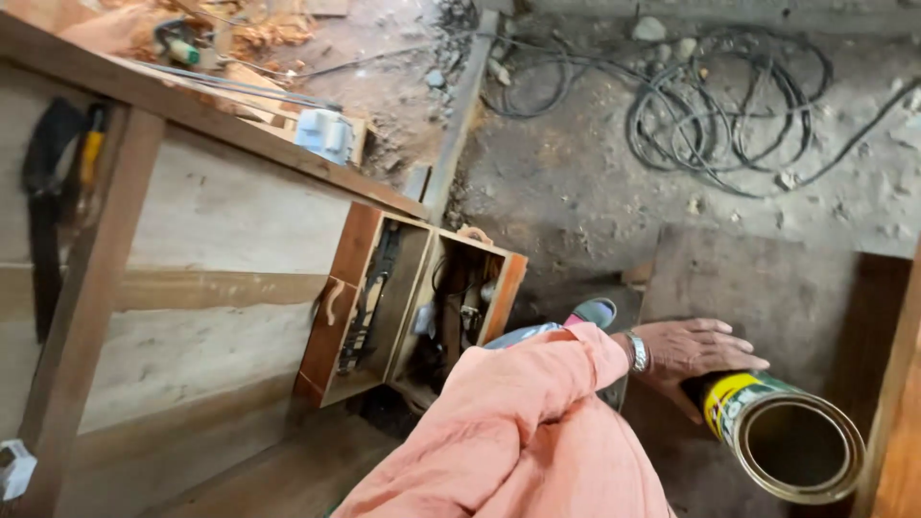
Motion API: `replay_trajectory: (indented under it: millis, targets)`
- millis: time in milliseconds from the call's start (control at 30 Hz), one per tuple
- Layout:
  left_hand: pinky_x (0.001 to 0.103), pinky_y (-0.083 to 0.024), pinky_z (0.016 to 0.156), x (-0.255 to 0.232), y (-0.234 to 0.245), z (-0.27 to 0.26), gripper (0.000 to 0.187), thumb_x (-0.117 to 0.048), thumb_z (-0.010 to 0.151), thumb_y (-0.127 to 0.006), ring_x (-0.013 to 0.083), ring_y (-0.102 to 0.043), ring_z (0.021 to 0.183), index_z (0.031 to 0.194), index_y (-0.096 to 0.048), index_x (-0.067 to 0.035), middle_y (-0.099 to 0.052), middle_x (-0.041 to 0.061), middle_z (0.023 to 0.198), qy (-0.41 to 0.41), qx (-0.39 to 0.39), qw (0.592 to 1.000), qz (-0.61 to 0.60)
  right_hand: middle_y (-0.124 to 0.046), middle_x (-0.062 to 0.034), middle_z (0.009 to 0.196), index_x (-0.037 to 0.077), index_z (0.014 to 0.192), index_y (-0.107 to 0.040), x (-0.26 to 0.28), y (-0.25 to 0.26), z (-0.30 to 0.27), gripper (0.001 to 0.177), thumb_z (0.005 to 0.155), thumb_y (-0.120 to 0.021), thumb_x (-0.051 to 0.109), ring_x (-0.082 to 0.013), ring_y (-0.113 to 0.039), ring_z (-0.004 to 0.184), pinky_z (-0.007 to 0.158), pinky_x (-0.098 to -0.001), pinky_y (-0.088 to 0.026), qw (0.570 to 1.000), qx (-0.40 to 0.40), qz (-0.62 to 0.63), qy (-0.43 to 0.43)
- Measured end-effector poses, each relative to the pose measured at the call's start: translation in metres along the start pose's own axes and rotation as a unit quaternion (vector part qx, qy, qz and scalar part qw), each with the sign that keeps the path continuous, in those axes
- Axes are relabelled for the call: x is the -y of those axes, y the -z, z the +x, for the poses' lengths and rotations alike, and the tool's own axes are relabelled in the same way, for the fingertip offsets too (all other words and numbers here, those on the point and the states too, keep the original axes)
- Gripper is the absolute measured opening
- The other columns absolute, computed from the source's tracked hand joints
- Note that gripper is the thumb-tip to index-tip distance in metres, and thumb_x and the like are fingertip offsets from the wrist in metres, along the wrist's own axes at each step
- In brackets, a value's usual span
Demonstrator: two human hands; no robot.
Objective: Varnishing a shaped wooden furniture component using a paintbrush
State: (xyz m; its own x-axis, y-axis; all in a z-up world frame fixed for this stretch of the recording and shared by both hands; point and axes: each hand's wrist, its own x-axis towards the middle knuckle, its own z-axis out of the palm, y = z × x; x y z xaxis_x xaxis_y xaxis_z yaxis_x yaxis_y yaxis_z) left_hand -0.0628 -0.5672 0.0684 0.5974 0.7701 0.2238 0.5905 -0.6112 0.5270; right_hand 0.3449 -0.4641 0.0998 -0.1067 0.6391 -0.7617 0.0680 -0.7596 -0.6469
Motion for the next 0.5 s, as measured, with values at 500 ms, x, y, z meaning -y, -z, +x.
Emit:
replay_trajectory:
  millis: [500]
  targets:
    - [0.046,-0.024,0.139,-0.055,0.036,0.004,0.136,-0.088,0.057,-0.075,0.0227,-0.038,0.161,0.163,-0.026,-0.018,-0.037,0.0,0.17,0.098,-0.065,0.993,-0.013,-0.044,0.0022,0.074,0.018,0.097,-0.051,-0.13,0.071,0.025,0.032,0.104,-0.044,0.048,-0.016,-0.045,0.06,0.048,-0.0285,-0.032,0.995,-0.097,0.025,-0.004]
